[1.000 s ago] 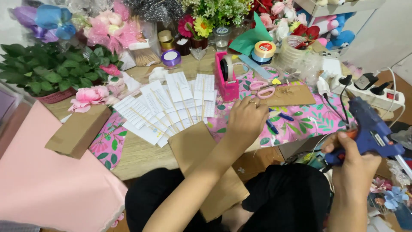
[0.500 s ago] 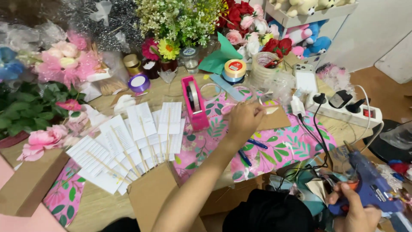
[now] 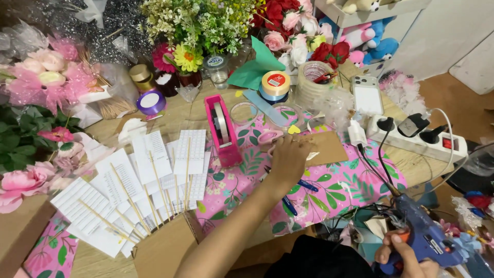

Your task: The person assembles a paper fan by inserting printed paper strips attached to wooden sticks into a cardboard base. They use a hot glue gun to secure the sticks to the base and then arrange the fan.

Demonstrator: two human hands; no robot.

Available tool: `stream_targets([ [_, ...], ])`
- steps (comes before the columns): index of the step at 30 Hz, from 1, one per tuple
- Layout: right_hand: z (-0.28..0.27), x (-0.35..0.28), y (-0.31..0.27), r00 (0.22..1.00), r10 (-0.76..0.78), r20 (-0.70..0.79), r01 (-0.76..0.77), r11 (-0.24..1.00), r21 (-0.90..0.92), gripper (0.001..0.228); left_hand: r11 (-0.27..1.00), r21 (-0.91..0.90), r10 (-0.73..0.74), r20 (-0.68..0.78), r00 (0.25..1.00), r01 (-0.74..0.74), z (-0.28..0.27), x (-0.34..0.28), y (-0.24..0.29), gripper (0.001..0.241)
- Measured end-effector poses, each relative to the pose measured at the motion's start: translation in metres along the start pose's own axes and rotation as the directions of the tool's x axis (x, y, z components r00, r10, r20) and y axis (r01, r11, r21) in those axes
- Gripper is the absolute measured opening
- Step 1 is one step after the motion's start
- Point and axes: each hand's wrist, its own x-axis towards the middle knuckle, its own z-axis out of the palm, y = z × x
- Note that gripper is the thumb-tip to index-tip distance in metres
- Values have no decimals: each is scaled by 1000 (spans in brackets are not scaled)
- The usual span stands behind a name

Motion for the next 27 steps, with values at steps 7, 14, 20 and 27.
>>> stream_targets([
  [7,1,1,18,999,-23,40,20,998,66,48,995,44,86,57,995,-89,-10,4,0,15],
  [14,-1,10,16,998,19,53,-22,998,58,46,995,-97,12,-74,997,-20,-35,1,-6,20],
  [20,-37,19,68,729,-488,480,642,730,-234,8,899,-432,35,231,972,70,-134,-44,-23,24],
  [27,5,76,97,-252,-350,902,-627,769,123,37,604,-762,89,354,931,232,-335,-161,-38,30],
])
